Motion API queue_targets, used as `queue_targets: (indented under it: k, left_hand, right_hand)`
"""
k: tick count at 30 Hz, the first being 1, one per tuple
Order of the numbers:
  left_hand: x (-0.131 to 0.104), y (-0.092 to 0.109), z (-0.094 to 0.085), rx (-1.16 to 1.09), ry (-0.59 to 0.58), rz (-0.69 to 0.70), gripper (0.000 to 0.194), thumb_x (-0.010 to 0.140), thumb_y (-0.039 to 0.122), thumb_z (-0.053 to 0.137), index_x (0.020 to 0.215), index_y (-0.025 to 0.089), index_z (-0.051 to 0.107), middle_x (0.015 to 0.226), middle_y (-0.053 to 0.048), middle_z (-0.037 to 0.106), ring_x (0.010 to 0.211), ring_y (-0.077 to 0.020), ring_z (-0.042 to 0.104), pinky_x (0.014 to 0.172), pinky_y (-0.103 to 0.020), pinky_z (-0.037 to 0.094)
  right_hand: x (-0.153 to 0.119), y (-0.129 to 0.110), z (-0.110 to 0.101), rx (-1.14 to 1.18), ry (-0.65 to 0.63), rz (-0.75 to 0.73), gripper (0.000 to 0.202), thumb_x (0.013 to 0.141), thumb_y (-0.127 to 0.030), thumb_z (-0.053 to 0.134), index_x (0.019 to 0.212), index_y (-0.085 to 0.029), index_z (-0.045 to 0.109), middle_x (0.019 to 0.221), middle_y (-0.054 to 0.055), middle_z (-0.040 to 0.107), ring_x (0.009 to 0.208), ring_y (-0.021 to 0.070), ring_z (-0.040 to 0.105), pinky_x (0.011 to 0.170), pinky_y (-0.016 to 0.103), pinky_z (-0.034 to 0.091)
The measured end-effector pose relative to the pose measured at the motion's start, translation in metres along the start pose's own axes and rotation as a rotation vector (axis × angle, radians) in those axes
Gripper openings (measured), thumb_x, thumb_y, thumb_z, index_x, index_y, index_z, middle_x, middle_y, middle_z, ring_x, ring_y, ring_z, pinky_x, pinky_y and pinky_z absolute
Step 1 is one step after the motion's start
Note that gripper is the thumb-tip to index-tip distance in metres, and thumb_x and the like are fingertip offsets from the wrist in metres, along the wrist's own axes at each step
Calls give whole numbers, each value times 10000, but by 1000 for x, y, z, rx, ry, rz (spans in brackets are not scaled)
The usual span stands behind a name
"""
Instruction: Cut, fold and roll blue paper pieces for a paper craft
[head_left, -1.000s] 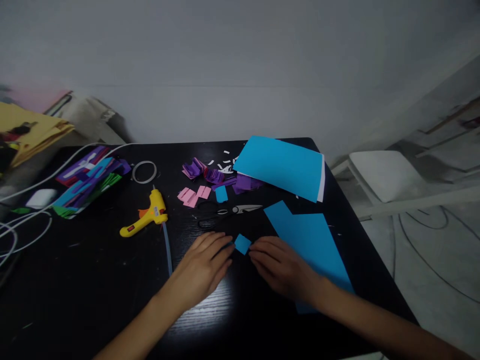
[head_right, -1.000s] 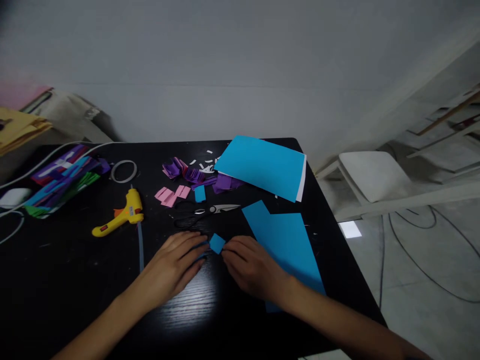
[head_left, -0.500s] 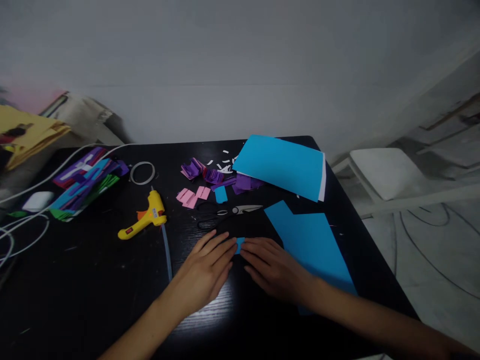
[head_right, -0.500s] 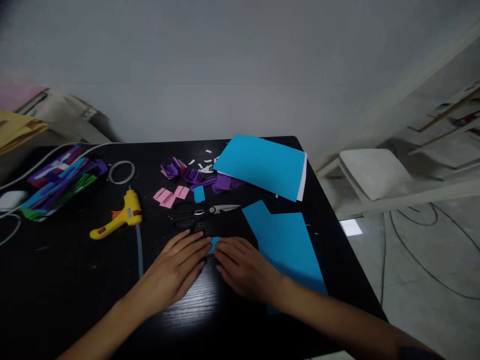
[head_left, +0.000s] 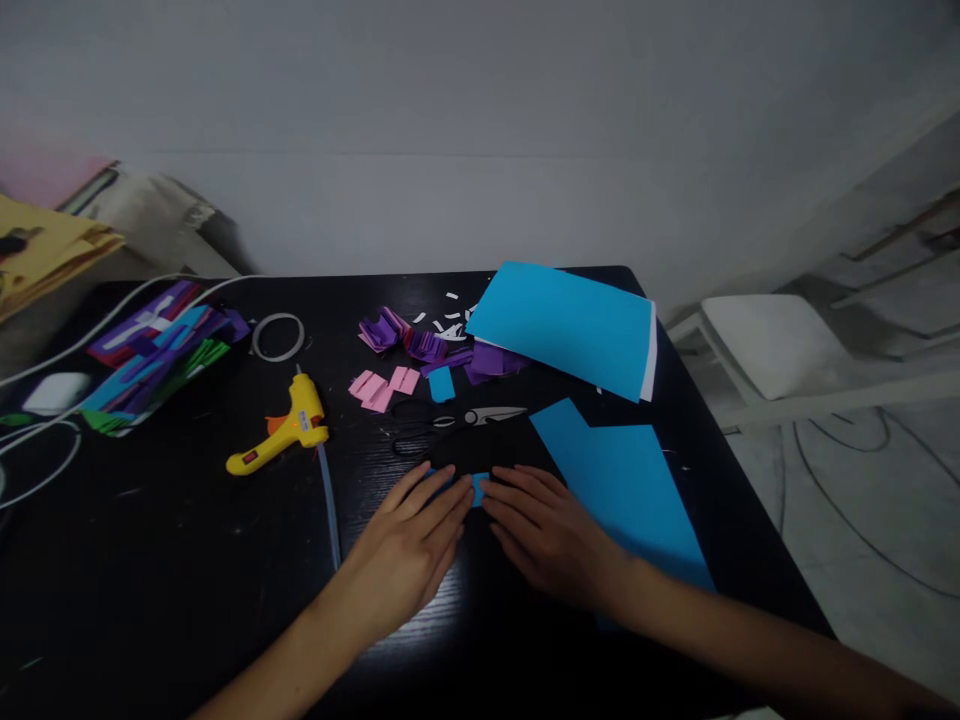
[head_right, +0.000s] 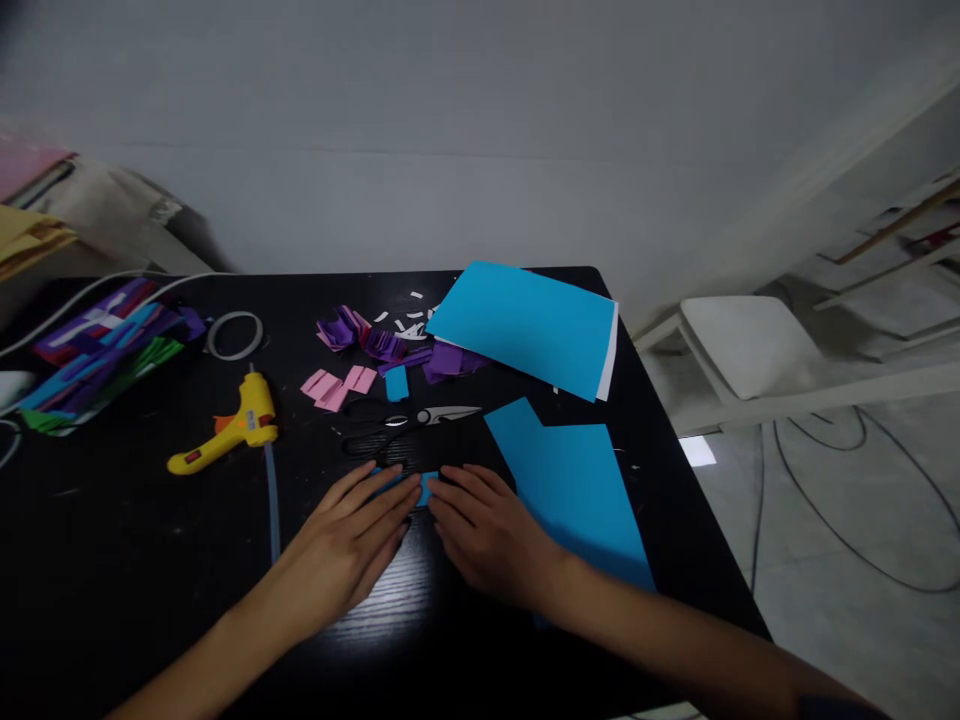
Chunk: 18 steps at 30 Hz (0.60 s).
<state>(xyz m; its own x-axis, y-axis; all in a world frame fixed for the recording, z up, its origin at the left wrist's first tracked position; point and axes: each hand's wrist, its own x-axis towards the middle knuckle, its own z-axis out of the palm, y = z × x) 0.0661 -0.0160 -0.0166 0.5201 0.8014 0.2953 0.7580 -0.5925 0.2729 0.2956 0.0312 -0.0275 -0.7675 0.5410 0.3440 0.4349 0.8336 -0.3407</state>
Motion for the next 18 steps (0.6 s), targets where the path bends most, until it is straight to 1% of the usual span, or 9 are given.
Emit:
queue_targets:
  k: [6, 9, 13, 18]
  left_hand:
    - [-3, 1, 1, 11, -7, 3, 355, 971, 155, 533, 1305, 168, 653, 1364, -43, 675, 1276, -285, 593, 1145, -515, 407]
    - [-3, 1, 0, 13, -12, -11, 353, 966, 155, 543, 1301, 176, 653, 1362, -40, 676, 1260, -285, 601, 1144, -523, 401]
    - [-3, 2, 0, 9, -41, -30, 360, 963, 165, 555, 1309, 189, 652, 1373, -40, 669, 1255, -287, 601, 1157, -527, 385]
    - [-3, 2, 1, 0, -34, -37, 364, 971, 176, 553, 1324, 184, 640, 1370, -38, 670, 1264, -277, 592, 1164, -526, 374]
  right_hand:
    - [4, -2, -1, -12, -11, -3, 336, 963, -140, 546, 1287, -145, 636, 1231, 100, 711, 1245, 252, 595, 1088, 454, 494]
    - [3, -3, -1, -23, -16, 3, 339, 962, -144, 546, 1288, -140, 636, 1252, 105, 700, 1294, 259, 564, 1116, 458, 477]
    - [0, -3, 0, -38, -23, 8, 335, 958, -145, 549, 1279, -128, 643, 1350, 124, 651, 1386, 288, 488, 1125, 484, 471]
    - [-1, -3, -1, -41, -25, 11, 348, 960, -138, 544, 1295, -135, 640, 1380, 124, 637, 1400, 289, 480, 1113, 490, 482]
